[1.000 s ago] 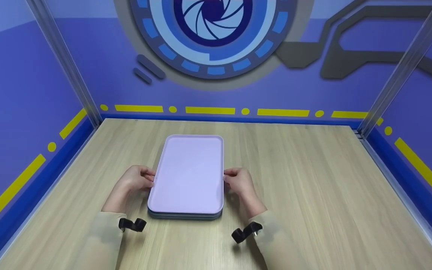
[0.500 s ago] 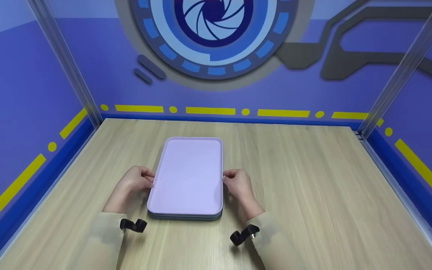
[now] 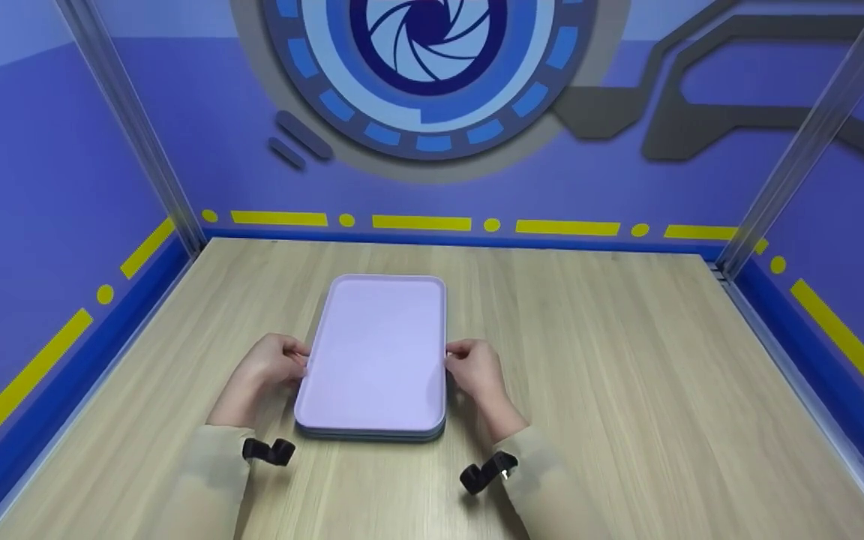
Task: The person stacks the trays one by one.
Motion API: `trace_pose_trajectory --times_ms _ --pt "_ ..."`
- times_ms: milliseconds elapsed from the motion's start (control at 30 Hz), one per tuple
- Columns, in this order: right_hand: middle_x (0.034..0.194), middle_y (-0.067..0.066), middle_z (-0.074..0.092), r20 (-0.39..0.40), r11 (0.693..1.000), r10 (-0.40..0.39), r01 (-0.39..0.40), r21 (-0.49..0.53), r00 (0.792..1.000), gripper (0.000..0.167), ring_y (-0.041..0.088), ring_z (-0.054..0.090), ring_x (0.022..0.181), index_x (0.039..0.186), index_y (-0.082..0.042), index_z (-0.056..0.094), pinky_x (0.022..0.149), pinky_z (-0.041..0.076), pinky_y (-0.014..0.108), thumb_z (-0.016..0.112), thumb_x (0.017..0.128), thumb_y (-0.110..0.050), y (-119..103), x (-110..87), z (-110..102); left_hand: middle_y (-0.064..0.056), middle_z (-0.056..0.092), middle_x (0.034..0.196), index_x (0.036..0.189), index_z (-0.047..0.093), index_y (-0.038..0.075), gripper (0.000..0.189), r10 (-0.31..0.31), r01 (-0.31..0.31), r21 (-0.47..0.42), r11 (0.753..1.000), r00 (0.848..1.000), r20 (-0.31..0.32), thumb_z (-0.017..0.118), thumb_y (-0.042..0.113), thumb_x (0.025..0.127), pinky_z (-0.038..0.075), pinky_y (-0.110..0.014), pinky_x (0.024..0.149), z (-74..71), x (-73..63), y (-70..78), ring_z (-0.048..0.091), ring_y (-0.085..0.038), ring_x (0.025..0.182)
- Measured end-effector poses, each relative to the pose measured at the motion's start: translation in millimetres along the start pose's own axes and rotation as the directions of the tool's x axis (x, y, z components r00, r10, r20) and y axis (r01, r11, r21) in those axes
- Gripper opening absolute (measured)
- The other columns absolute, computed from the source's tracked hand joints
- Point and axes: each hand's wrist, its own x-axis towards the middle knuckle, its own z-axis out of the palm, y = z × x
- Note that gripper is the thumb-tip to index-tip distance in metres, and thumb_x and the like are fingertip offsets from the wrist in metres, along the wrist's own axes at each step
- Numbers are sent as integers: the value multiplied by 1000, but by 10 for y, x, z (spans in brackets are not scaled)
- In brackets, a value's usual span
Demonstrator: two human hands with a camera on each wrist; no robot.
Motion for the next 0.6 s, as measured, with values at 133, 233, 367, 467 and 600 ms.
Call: trace_pose_trajectory --times_ms 133,233,367,467,600 --pt "84 11 73 2 1000 2 -2 6 1000 26 8 57 65 110 15 72 56 47 18 63 89 4 1 4 -3 -9 68 86 104 74 -3 25 -18 18 -10 1000 1000 9 66 -10 82 50 -25 63 0 13 -6 59 -17 74" --pt "82 8 71 -3 1000 19 -19 19 1000 24 9 57 64 110 14 73 56 47 19 64 89 4 8 11 -9 -9 68 87 106 74 -4 26 -20 20 -15 1000 1000 11 66 -11 82 52 -27 65 9 24 -4 60 -17 75" --pt "80 6 69 2 998 37 -37 41 999 24 10 57 64 110 13 73 55 47 21 64 89 4 25 22 -7 -11 69 90 108 72 -5 27 -28 28 -15 999 1000 10 66 -10 83 54 -29 68 14 18 -11 61 -18 77" --pt "80 5 68 14 997 54 -55 56 998 24 12 57 63 110 13 72 54 47 22 64 90 4 31 31 -12 -11 69 91 110 72 -5 27 -32 32 -16 999 999 13 66 -10 84 54 -29 67 12 13 -18 61 -18 78" --pt "83 4 63 52 987 109 -114 113 993 28 13 56 64 118 12 68 54 47 24 63 93 1 22 57 -38 -12 68 93 111 71 -5 24 -39 40 -7 999 999 13 65 -6 88 53 -29 63 7 18 -23 60 -18 77"
